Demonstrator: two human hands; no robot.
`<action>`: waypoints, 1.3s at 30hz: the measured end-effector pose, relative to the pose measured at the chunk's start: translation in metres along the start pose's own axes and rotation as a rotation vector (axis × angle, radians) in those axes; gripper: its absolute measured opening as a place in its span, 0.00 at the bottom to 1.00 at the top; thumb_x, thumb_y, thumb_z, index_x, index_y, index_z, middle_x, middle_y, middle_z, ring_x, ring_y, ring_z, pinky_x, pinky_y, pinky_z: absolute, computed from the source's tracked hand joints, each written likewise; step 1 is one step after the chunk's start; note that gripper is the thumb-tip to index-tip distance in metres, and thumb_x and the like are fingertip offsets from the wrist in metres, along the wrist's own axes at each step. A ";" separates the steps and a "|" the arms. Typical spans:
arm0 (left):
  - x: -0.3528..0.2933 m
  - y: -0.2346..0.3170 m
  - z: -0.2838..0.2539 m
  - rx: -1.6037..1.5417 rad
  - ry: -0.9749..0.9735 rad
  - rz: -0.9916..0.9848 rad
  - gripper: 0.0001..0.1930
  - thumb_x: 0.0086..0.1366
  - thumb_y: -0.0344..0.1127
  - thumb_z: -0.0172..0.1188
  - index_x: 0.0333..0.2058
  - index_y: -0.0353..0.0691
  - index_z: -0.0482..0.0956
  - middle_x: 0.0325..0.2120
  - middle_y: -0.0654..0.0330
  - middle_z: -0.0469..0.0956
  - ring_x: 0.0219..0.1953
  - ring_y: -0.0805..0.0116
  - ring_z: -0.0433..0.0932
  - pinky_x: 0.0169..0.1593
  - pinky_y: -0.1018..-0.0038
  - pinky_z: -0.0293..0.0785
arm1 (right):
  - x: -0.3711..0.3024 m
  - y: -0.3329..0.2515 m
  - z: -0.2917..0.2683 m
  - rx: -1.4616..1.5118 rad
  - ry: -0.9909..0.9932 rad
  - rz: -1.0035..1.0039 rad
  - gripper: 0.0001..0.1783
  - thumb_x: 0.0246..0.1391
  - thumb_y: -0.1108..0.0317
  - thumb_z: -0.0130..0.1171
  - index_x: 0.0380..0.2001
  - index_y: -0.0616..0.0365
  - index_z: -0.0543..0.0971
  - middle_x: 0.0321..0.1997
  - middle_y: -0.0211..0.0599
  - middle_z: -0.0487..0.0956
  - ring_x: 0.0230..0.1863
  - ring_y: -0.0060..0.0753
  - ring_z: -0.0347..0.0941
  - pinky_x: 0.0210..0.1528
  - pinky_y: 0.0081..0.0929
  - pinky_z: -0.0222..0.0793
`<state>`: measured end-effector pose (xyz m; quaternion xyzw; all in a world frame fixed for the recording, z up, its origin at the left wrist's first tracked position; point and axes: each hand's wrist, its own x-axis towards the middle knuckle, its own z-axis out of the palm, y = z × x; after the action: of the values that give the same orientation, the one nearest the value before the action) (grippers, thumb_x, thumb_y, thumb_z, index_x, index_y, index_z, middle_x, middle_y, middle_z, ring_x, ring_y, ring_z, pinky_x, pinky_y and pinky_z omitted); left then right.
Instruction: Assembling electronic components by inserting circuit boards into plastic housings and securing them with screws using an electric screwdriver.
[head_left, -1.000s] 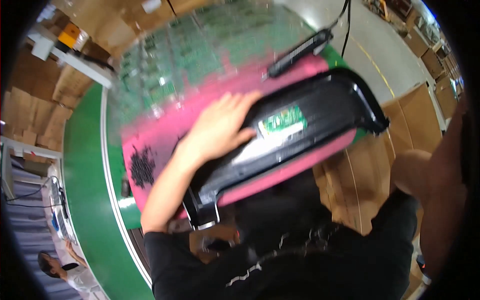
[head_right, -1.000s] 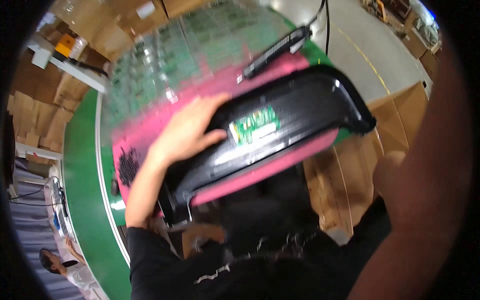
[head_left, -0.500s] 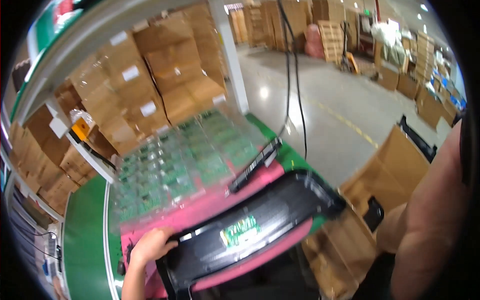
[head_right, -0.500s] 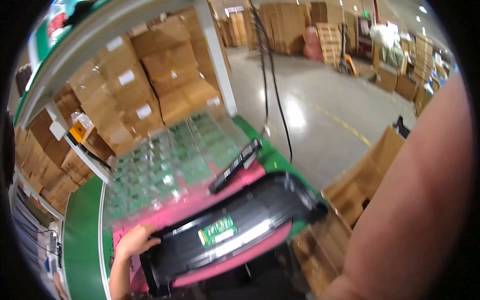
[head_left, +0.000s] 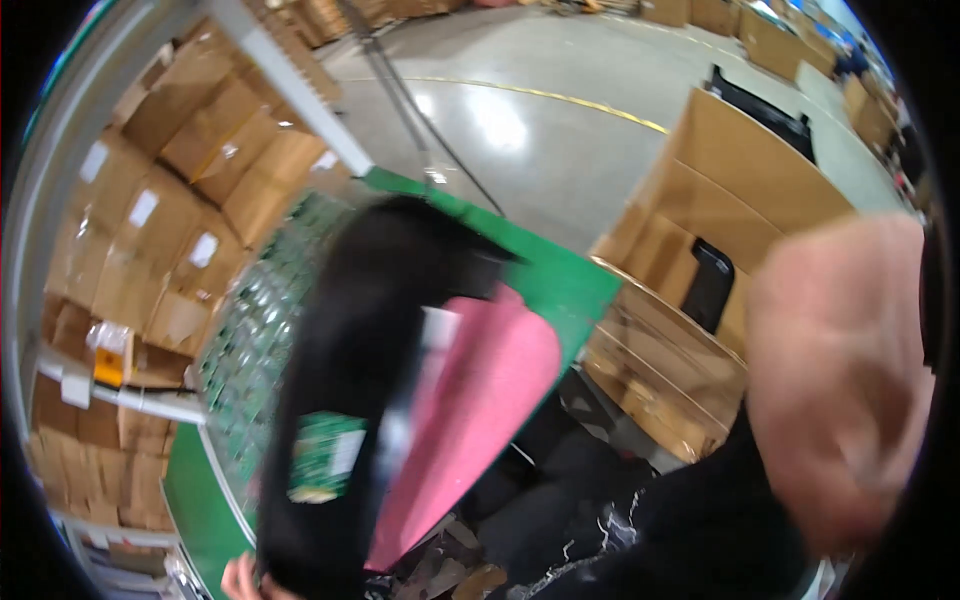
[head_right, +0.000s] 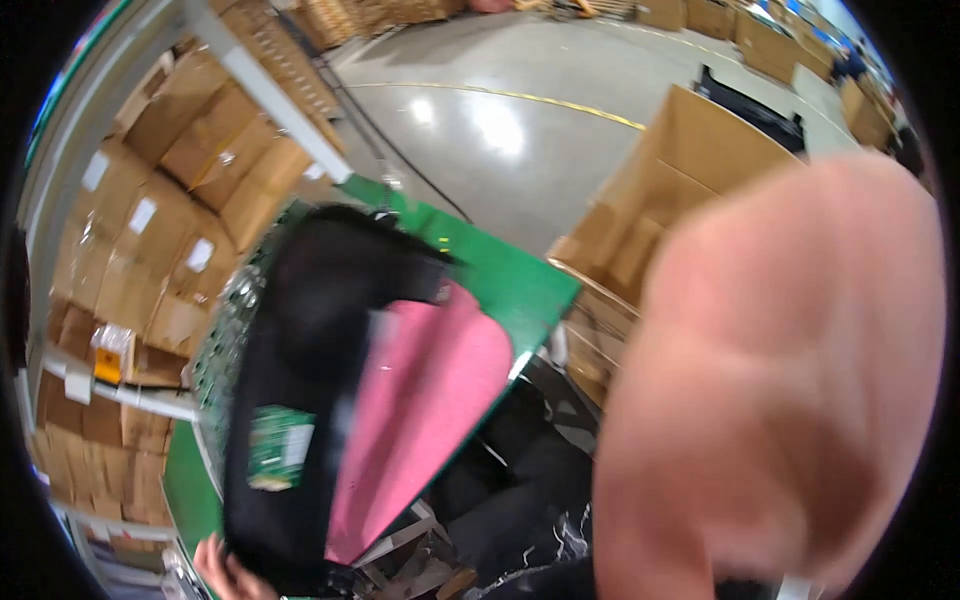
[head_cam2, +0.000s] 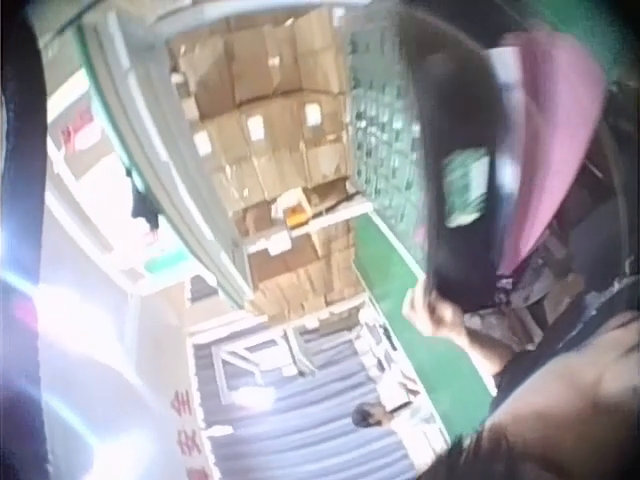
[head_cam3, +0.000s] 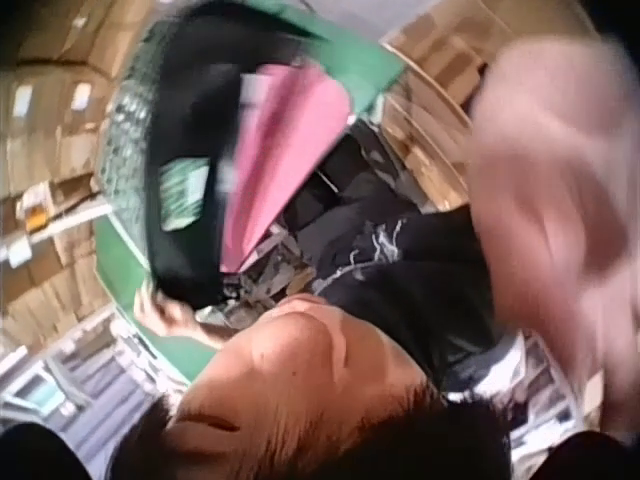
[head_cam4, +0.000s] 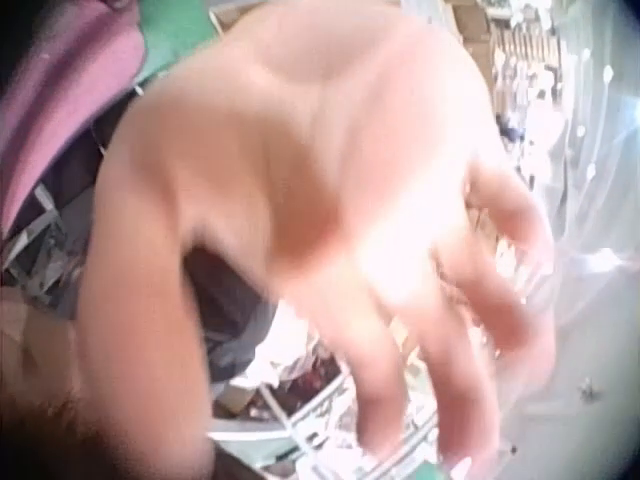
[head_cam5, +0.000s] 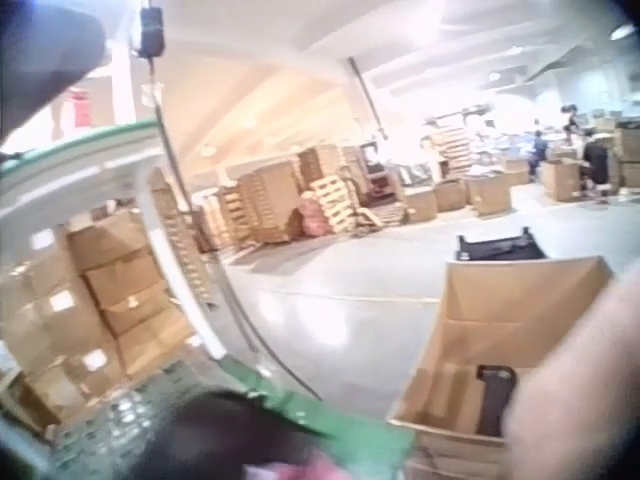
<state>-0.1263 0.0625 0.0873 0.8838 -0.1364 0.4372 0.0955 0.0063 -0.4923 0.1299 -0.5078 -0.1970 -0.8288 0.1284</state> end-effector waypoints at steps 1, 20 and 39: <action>-0.001 0.001 -0.004 0.042 0.106 -0.016 0.10 0.63 0.25 0.57 0.43 0.32 0.81 0.38 0.48 0.79 0.40 0.53 0.77 0.46 0.61 0.73 | -0.010 0.010 -0.018 -0.051 -0.026 -0.029 0.31 0.43 0.67 0.64 0.50 0.60 0.63 0.49 0.45 0.62 0.50 0.46 0.60 0.50 0.36 0.55; 0.006 -0.157 0.156 -0.310 0.003 -0.489 0.09 0.60 0.27 0.55 0.39 0.34 0.80 0.31 0.54 0.76 0.32 0.61 0.75 0.37 0.67 0.72 | -0.347 0.072 -0.369 -1.111 -1.888 1.835 0.41 0.50 0.58 0.56 0.64 0.60 0.54 0.68 0.52 0.58 0.70 0.54 0.49 0.66 0.51 0.51; -0.244 -0.182 -0.182 0.207 0.116 -1.150 0.06 0.66 0.35 0.56 0.35 0.41 0.77 0.18 0.73 0.66 0.16 0.84 0.61 0.18 0.83 0.55 | -0.643 0.009 -0.497 0.058 -2.153 1.133 0.18 0.61 0.59 0.48 0.43 0.59 0.79 0.38 0.43 0.81 0.34 0.42 0.75 0.40 0.42 0.73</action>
<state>-0.3452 0.3250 -0.0071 0.7952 0.4140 0.3739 0.2376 -0.0927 -0.7195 -0.6443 -0.9469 0.0284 0.1945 0.2544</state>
